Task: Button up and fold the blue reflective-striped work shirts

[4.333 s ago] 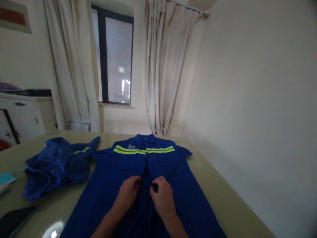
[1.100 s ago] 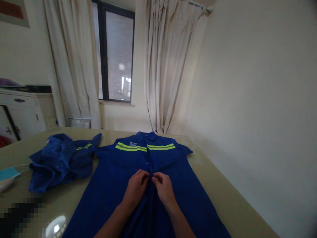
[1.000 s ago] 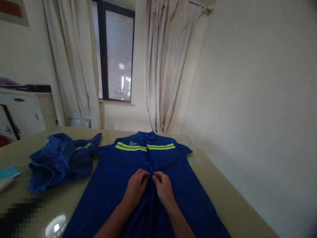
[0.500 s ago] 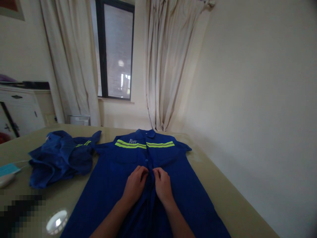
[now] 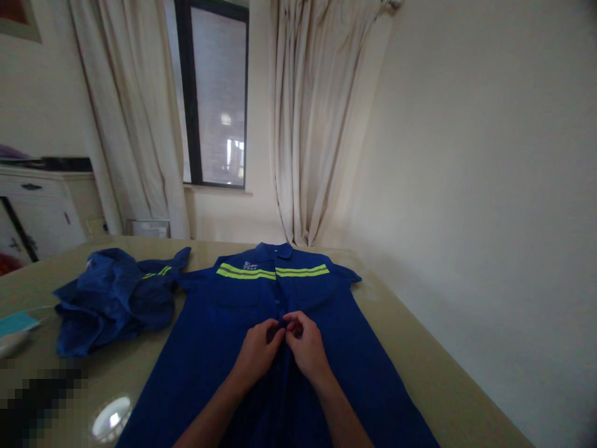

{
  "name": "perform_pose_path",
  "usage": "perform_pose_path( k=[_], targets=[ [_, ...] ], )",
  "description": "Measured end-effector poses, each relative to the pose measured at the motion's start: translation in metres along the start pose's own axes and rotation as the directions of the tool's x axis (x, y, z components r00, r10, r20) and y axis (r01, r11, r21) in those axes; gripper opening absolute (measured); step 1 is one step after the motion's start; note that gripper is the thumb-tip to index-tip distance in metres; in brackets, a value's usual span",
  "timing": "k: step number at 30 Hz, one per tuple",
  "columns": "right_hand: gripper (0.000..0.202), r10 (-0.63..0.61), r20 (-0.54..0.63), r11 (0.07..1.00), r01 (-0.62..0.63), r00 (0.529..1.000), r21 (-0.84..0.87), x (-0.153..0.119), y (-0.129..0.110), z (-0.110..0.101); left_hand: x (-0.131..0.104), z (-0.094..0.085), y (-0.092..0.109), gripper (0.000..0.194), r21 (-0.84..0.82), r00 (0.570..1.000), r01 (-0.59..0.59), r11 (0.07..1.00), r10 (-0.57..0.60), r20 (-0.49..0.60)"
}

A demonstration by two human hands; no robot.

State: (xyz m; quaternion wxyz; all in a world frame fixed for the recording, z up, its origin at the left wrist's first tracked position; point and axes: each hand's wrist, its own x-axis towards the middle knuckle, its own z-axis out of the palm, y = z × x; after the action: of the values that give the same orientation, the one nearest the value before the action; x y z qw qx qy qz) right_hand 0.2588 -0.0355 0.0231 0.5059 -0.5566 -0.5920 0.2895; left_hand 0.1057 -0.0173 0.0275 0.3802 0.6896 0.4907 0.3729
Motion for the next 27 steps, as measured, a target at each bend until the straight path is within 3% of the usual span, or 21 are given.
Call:
perform_pose_path(
  k=[5, 9, 14, 19, 23, 27],
  targets=[
    [0.036, -0.051, -0.133, 0.983, 0.027, 0.99, -0.179, -0.001, -0.002, -0.005, 0.013, 0.006, -0.018, 0.038, -0.219, 0.99, 0.143, 0.965, -0.144, 0.014],
    [0.035, -0.049, -0.124, 0.972, 0.018, 0.991, -0.234, -0.004, -0.003, -0.003, 0.019, 0.01, -0.019, 0.035, -0.33, 0.978, 0.21, 0.92, -0.194, 0.079],
    [0.035, -0.051, -0.099, 0.971, 0.026, 0.994, -0.237, -0.006, -0.009, 0.004, 0.019, 0.016, -0.013, 0.048, -0.437, 0.979, 0.203, 0.876, -0.196, 0.063],
    [0.038, -0.043, -0.114, 0.966, 0.012, 0.993, -0.26, -0.008, -0.011, 0.001, 0.014, 0.018, -0.016, 0.043, -0.491, 0.984, 0.174, 0.854, -0.169, 0.054],
    [0.036, -0.069, -0.13, 0.972, 0.037, 0.989, -0.231, -0.003, -0.006, 0.0, 0.012, 0.011, -0.015, 0.04, -0.418, 0.99, 0.13, 0.899, -0.094, 0.106],
    [0.033, -0.02, -0.216, 0.983, -0.02, 0.976, -0.183, 0.002, -0.005, -0.014, -0.007, -0.005, 0.003, 0.037, 0.023, 0.998, -0.044, 0.999, 0.042, 0.05]
  ],
)
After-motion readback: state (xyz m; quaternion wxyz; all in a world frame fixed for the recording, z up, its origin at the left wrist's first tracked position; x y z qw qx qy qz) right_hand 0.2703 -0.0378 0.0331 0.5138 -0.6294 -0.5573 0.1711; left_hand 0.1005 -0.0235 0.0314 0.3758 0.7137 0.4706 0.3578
